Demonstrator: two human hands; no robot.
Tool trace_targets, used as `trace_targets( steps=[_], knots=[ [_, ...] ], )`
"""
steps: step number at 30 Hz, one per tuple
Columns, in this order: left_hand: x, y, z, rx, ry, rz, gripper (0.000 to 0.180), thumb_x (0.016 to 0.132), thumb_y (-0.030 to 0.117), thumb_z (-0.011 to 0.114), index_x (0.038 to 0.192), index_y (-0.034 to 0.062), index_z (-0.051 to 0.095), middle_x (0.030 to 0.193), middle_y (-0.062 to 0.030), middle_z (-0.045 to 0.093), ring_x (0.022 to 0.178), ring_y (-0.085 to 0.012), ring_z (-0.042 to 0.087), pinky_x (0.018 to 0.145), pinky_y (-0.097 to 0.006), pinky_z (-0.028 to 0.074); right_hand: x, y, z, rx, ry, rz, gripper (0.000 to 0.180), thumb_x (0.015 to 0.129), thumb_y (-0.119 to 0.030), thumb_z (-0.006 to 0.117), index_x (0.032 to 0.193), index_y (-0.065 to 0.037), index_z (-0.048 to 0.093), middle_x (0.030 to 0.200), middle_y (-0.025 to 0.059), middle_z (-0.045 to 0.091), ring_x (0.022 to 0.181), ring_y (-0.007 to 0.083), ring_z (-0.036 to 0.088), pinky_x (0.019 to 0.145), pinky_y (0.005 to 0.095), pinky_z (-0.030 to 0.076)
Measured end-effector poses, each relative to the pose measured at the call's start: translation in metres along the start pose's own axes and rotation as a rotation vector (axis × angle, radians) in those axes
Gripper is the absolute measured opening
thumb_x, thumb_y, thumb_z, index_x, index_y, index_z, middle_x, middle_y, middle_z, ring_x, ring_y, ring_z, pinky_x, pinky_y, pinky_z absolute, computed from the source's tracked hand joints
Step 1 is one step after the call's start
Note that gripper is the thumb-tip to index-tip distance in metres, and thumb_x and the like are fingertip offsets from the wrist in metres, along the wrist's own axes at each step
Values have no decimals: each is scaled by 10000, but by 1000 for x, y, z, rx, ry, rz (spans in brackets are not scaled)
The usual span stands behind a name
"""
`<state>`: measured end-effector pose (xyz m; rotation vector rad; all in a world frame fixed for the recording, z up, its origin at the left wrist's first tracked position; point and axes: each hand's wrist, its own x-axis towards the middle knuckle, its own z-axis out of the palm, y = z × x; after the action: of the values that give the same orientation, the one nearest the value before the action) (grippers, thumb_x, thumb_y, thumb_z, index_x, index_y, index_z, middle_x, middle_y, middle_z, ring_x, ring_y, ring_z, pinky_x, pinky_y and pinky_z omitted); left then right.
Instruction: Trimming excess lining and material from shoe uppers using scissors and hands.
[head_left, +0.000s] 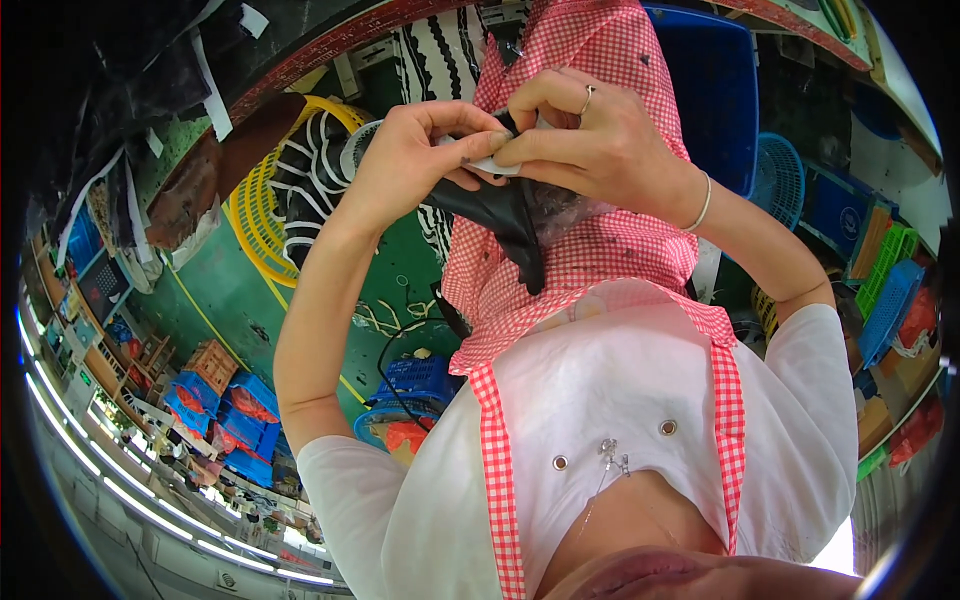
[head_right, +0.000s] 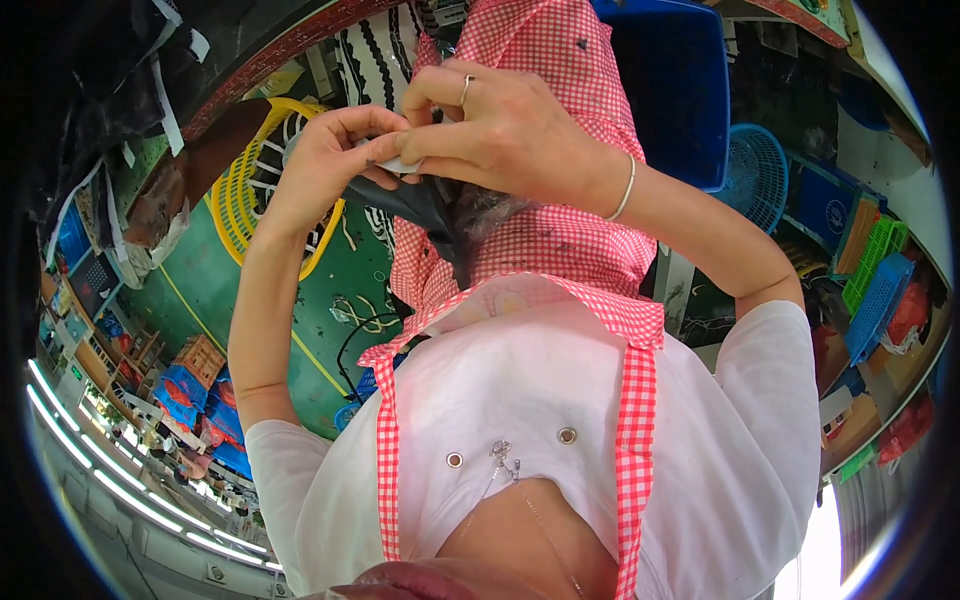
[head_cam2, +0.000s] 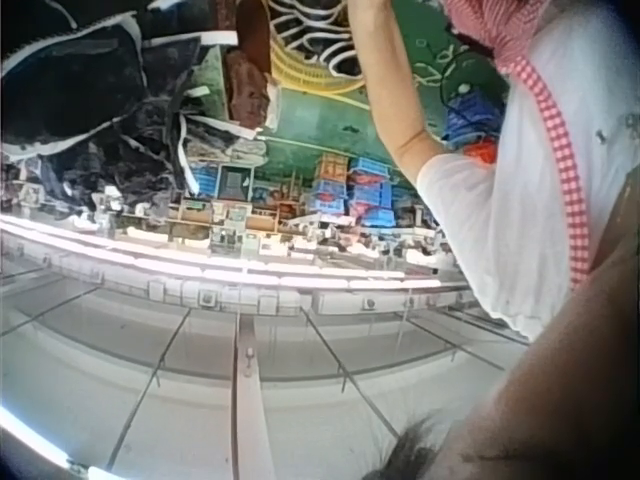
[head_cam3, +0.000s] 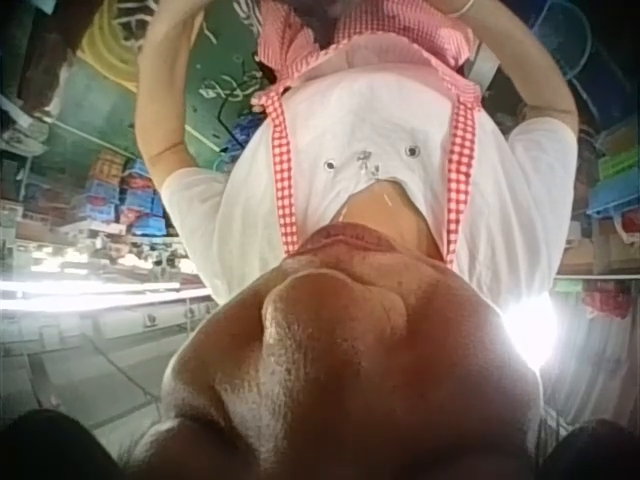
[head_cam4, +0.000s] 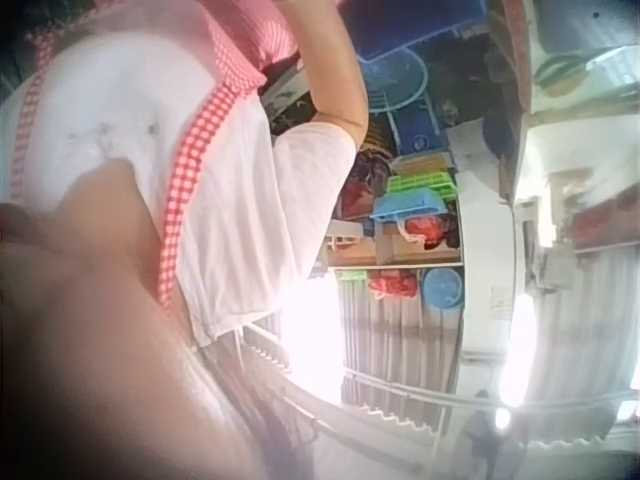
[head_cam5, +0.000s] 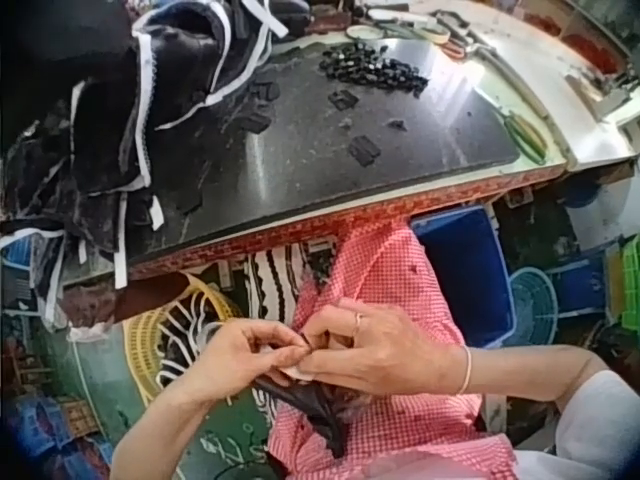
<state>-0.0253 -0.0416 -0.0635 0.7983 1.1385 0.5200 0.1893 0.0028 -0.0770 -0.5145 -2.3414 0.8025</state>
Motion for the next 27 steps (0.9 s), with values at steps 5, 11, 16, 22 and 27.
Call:
trace_targets(
  steps=[5, 11, 16, 22, 27],
  knots=[
    [-12, 12, 2, 129, 230, 43, 184, 880, 157, 672, 999, 17, 685, 831, -12, 692, 665, -113, 701, 423, -166, 334, -29, -18, 16, 35, 22, 22, 190, 655, -194, 772, 795, -153, 649, 860, -13, 550, 805, 212, 538, 715, 329, 448],
    [-3, 16, -10, 159, 85, -8, 173, 897, 66, 555, 1034, 18, 650, 884, -29, 690, 669, -124, 705, 436, -156, 335, -1, 1, 1, -43, 69, 23, 323, 685, -116, 735, 990, -159, 638, 946, 18, 596, 887, 233, 562, 793, 361, 444],
    [-3, 13, -15, 111, 59, -106, 184, 886, 96, 586, 1037, 14, 652, 873, -28, 689, 651, -131, 703, 448, -160, 360, 7, 6, -1, -14, -52, -77, 334, 704, -113, 711, 1025, -176, 640, 940, 21, 578, 882, 227, 566, 799, 359, 451],
    [0, 9, -12, 95, 35, -124, 211, 853, 56, 560, 1042, 21, 644, 870, -31, 678, 632, -126, 690, 430, -161, 353, 9, 9, -5, 96, -32, -62, 167, 756, -117, 712, 920, -111, 680, 899, 45, 587, 758, 219, 615, 631, 325, 512],
    [-2, -2, -10, -4, 35, -91, 195, 874, 44, 553, 1046, 12, 641, 900, -42, 690, 649, -149, 704, 415, -158, 340, 16, 6, -10, 83, -103, -67, 147, 766, -124, 723, 898, -86, 671, 870, 44, 596, 720, 202, 626, 616, 314, 512]
  ],
)
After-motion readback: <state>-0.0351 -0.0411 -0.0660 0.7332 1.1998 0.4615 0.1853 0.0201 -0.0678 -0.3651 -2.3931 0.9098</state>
